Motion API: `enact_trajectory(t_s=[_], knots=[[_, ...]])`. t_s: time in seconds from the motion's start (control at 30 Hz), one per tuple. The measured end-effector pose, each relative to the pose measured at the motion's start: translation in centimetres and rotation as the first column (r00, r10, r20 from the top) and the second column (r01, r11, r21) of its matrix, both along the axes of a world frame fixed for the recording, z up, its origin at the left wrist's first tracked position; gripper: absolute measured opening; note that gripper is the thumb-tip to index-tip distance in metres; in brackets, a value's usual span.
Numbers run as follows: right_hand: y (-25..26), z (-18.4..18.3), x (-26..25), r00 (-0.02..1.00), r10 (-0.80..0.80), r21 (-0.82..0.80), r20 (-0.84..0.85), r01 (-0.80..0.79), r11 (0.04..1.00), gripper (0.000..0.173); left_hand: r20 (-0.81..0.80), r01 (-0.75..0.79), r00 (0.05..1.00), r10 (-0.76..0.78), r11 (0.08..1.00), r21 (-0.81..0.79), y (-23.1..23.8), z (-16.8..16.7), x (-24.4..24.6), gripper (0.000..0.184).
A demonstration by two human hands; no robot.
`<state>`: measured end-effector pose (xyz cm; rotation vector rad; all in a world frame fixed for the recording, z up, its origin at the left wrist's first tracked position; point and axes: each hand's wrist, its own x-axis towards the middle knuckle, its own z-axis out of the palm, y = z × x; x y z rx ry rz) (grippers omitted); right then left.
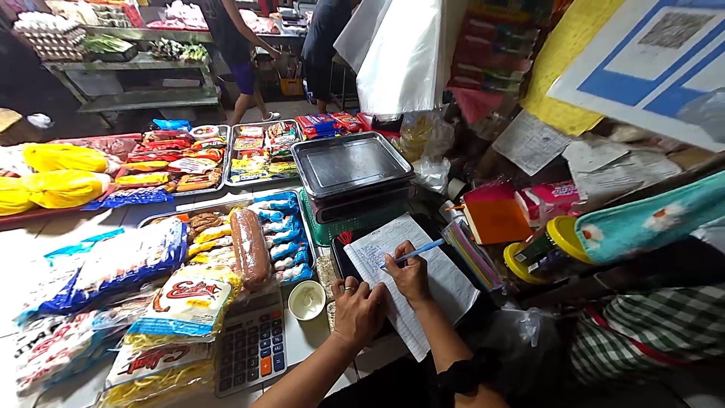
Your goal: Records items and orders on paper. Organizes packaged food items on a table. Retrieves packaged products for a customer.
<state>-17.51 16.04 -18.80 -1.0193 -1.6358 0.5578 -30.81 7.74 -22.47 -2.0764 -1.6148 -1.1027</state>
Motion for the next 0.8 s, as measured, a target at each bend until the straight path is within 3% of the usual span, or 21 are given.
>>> enact_trajectory(t_s=[0.37, 0.8], knots=[[-0.04, -0.28, 0.0, 0.997, -0.066, 0.066, 0.028, 0.064, 0.996, 0.014, 0.016, 0.015, 1.0, -0.015, 1.0, -0.006, -0.12, 0.08, -0.1, 0.031], [-0.19, -0.16, -0.28, 0.997, -0.08, 0.037, 0.02, 0.08, 0.996, 0.014, 0.001, 0.005, 1.0, -0.005, 1.0, -0.022, -0.34, 0.47, -0.34, 0.027]])
